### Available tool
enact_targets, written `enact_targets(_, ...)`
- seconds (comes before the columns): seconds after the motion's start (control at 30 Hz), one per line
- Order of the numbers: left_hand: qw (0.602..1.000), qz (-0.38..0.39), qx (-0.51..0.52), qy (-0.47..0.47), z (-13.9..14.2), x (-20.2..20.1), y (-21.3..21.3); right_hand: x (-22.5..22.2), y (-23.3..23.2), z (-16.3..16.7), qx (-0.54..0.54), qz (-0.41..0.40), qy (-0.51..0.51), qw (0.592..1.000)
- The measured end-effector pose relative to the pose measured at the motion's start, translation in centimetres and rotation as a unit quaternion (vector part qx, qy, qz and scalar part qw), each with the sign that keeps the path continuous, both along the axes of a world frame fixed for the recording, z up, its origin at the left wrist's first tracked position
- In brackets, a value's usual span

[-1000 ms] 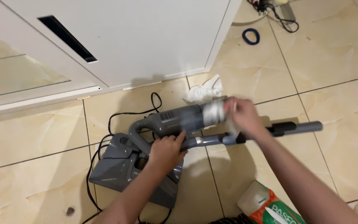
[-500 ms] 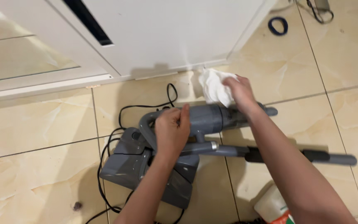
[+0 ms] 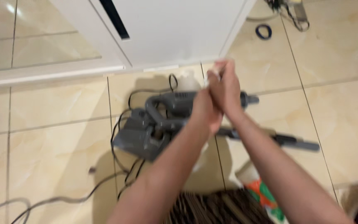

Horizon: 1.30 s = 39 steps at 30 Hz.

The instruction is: The person sits on the tiled floor and services a stick vacuum cleaner. They separate the dust cup and filter from the motor unit, wipe the floor head and body with a tissue, snap the floor head onto the wand, attach the motor unit to the wand, and coil the power cord along the wand before laying the vacuum down.

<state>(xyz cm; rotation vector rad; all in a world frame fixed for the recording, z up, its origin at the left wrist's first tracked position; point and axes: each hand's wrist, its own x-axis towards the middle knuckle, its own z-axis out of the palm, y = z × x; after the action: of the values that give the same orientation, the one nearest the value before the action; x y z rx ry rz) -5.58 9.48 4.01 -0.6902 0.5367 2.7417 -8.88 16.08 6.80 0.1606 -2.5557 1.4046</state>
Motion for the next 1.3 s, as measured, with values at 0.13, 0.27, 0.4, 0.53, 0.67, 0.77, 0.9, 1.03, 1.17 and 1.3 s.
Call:
enact_targets(0.13,0.994,0.033,-0.039,-0.097,2.5,-1.5,-2.2,4.7,0.0,4.1,-0.139,0.229,0.102,0.958)
enact_targets(0.27,0.991,-0.029,-0.130,-0.022,5.9,0.9,-0.7,6.9,0.7,7.4,-0.146,0.037,0.006,0.988)
enact_targets(0.4,0.950,-0.036,-0.299,-0.080,10.1,4.8,1.1,6.7,1.3,10.6,-0.109,-0.031,-0.013,0.994)
enact_targets(0.53,0.903,0.023,-0.421,-0.080,12.4,8.3,-1.2,9.9,0.0,11.4,-0.293,-0.031,-0.194,0.936)
enact_targets(0.67,0.986,-0.073,-0.143,-0.048,13.5,10.3,-2.3,12.8,0.8,11.2,-0.087,0.099,0.032,0.991)
enact_targets(0.77,0.972,-0.115,-0.205,-0.021,14.0,11.3,-2.1,12.9,2.9,11.7,0.003,0.047,0.111,0.993)
enact_targets(0.9,0.910,-0.105,-0.399,-0.043,14.4,12.2,-3.4,13.5,3.3,11.7,-0.026,-0.010,0.109,0.994)
enact_targets(1.03,0.997,-0.064,-0.030,0.013,15.9,12.3,-2.9,13.4,2.3,11.4,-0.113,0.158,0.205,0.959)
enact_targets(1.17,0.947,-0.038,-0.305,0.090,19.0,12.1,-2.9,11.3,3.8,12.1,-0.350,-0.060,-0.112,0.928)
enact_targets(1.3,0.739,0.055,-0.639,0.206,20.2,13.3,-3.0,10.9,3.4,13.4,-0.587,-0.032,-0.359,0.725)
